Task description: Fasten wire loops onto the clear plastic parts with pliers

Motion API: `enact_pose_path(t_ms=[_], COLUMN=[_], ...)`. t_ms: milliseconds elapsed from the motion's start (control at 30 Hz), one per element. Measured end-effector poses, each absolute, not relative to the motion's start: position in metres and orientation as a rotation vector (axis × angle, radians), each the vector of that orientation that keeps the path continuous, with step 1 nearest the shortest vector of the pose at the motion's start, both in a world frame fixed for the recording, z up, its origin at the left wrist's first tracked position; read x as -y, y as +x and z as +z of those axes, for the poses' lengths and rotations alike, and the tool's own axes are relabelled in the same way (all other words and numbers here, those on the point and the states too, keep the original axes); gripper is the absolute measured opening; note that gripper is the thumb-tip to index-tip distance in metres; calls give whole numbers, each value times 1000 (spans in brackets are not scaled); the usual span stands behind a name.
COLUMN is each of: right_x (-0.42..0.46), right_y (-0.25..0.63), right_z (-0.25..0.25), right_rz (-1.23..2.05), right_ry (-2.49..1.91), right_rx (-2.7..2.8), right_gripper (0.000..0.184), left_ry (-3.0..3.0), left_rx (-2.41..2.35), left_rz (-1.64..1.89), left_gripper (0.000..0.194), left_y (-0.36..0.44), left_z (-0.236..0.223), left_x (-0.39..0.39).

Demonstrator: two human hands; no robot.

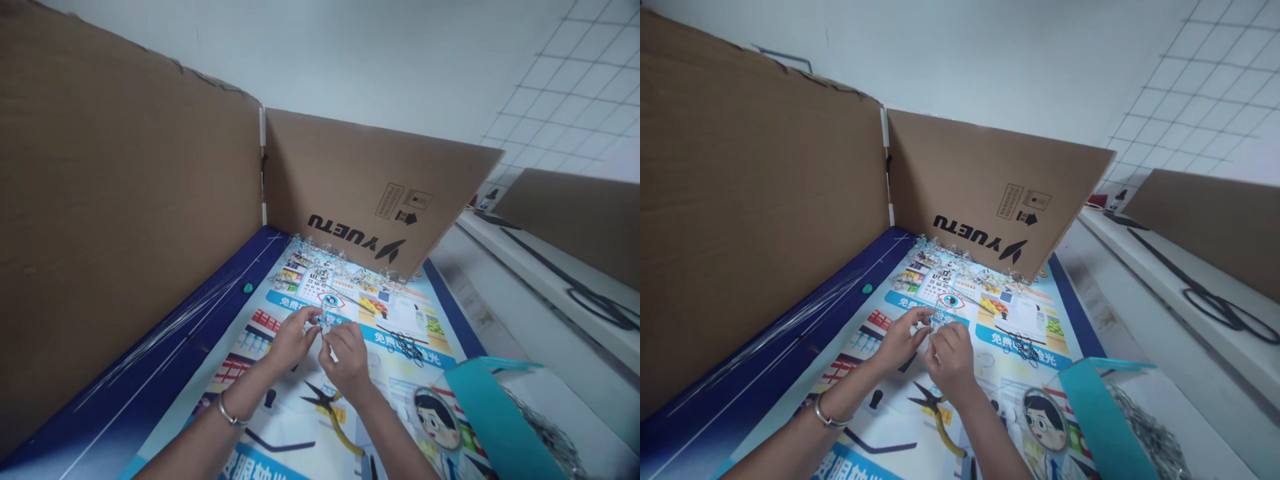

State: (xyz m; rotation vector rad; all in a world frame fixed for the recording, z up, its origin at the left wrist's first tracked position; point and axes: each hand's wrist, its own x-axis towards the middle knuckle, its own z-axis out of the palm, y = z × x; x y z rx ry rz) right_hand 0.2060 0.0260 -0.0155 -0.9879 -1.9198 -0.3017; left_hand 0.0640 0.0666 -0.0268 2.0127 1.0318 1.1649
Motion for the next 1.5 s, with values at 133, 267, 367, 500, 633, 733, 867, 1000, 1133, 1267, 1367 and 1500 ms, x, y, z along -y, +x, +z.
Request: enact_pose_path(t_ms=[133,267,367,500,633,733,867,1000,1133,1267,1367,1500], right_x=[-23,-17,-14,-19,-27,-28,-27,-27,-27,-27,-25,-23], right_y=[203,198,197,203,209,208,206,206,206,205,205,202], right_z=[-19,-28,-35,-40,-47,-55,-61,-60,-61,-65,-65,-60], right_rz=[-280,-238,-188,-133,-24,56,118,130,141,146,126,50], right_ry=[-967,-943,-956,-1040,-1191,-1245,-1262,-1266,-1257,-1246,-1222,-1169], right_rx=[1928,1937,1969,1881,1779,1707,1656,1639,1634,1647,1679,1757], right_gripper=[20,20,19,16,15,15,18,17,18,19,19,19], left_ry=[2020,2054,2087,2058,2034,2071,2071,2076,2048,2062,2063,2066], left_rx=[-1090,-1094,-1064,-954,-885,-921,-1122,-1278,-1314,-1259,-1266,-1307], left_rz=[1187,1240,1251,1210,1169,1190,1151,1022,897,860,851,845], left_gripper=[30,30,30,31,29,25,16,8,14,19,20,20], left_y=[61,57,56,60,65,67,69,73,72,71,71,71], left_z=[-33,-37,-41,-47,-48,-46,-44,-47,-54,-55,-53,-51], left_x=[-71,-74,-74,-72,-69,-67,-61,-54,-52,-54,-54,-54])
